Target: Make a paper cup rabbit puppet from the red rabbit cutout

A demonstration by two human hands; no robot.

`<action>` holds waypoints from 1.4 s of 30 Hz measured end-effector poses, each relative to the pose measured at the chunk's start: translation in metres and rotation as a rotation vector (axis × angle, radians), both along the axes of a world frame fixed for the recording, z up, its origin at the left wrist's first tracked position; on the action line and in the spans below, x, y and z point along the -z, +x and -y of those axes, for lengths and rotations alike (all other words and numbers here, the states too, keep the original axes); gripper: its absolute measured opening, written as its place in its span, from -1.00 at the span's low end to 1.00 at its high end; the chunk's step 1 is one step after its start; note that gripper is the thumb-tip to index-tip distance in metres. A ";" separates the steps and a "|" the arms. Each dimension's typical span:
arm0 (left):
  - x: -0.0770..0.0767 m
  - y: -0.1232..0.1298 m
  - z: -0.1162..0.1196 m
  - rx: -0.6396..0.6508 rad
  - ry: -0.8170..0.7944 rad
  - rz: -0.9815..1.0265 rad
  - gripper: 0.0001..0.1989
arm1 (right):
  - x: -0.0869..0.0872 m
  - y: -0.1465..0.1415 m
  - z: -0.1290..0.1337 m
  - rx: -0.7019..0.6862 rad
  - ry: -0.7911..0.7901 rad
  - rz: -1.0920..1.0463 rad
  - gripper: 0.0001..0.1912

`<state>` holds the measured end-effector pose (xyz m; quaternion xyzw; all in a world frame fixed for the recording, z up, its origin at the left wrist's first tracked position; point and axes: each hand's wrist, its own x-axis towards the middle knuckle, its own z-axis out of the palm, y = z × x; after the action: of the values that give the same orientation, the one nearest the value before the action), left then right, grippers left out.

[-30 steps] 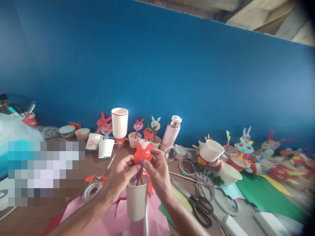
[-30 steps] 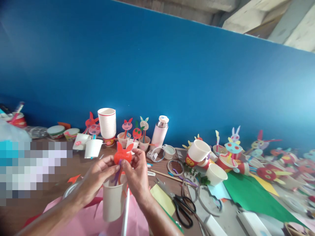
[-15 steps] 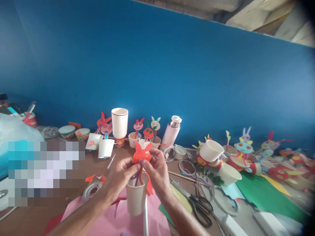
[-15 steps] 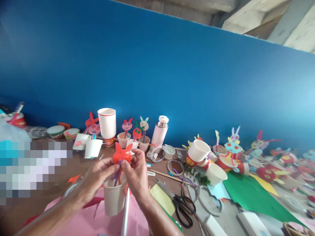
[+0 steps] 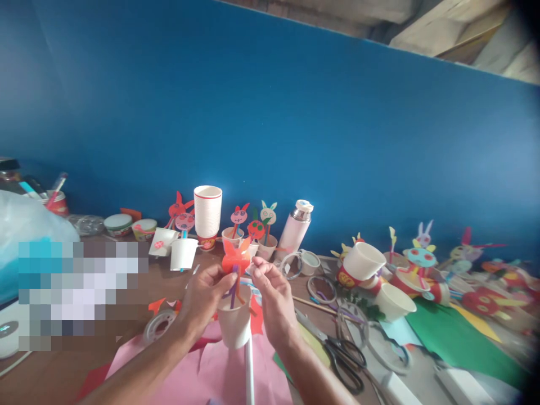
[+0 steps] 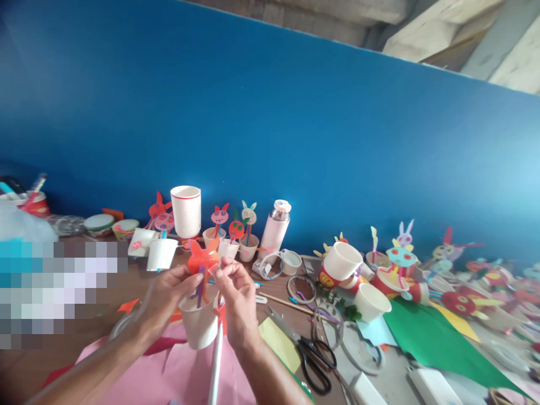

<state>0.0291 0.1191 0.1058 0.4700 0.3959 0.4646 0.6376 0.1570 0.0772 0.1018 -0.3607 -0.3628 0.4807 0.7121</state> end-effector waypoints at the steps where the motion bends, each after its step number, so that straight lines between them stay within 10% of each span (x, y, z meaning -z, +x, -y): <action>1: -0.001 0.000 0.000 0.014 -0.005 0.003 -0.72 | -0.001 0.000 0.000 -0.016 0.001 0.013 -0.73; 42: -0.008 -0.001 0.016 -0.001 0.430 -0.531 -0.79 | -0.003 0.011 -0.003 0.095 -0.035 0.612 -0.77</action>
<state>0.0285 0.1036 0.1133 0.6980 0.4415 0.3991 0.3983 0.1677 0.0805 0.1049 -0.5175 -0.5347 0.3222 0.5852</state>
